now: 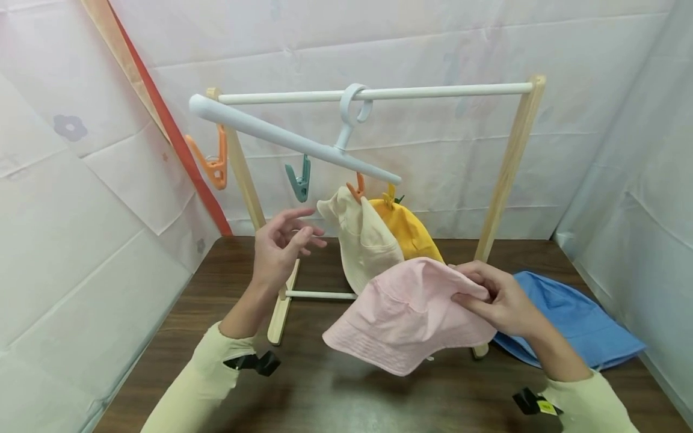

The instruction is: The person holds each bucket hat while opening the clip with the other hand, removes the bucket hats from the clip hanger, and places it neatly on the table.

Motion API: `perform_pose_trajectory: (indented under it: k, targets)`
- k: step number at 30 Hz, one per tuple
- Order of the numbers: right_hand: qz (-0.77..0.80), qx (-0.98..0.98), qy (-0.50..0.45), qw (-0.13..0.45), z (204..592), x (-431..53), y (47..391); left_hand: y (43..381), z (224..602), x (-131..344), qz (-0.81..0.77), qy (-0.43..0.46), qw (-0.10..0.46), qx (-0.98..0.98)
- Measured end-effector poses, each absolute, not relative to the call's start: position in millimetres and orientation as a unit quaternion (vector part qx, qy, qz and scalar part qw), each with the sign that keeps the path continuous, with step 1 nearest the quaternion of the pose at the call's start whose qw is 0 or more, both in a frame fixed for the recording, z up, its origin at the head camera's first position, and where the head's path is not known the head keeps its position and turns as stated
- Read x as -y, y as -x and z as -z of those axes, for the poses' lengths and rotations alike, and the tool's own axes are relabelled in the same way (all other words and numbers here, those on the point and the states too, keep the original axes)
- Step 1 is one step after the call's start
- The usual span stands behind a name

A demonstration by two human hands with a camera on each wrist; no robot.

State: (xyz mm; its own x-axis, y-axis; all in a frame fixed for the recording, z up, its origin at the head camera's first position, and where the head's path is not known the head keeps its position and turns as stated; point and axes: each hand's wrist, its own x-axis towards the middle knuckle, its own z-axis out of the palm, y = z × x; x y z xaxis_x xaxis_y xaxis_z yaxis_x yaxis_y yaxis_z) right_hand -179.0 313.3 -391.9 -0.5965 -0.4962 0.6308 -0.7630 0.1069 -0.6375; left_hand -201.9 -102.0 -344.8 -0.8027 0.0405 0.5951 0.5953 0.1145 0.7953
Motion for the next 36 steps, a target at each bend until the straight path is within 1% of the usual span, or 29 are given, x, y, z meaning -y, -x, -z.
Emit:
perform_pose_trajectory:
  k: [4,10,15,27,33,36]
  targets:
    - [-0.523,0.723,-0.434,0.121,391,-319,177,200,349,108,0.622,0.213,0.219,0.720]
    - [-0.528,0.719,-0.434,0.126,395,-331,177,200,353,118,0.624,0.206,0.216,0.723]
    - [-0.544,0.706,-0.438,0.120,397,-340,176,199,356,125,0.622,0.194,0.213,0.728]
    - [-0.510,0.741,-0.420,0.120,388,-356,167,197,364,138,0.619,0.164,0.204,0.740]
    - [-0.521,0.734,-0.424,0.101,392,-363,166,196,368,142,0.620,0.161,0.199,0.742]
    - [-0.524,0.738,-0.418,0.081,393,-363,165,195,368,144,0.620,0.162,0.201,0.741]
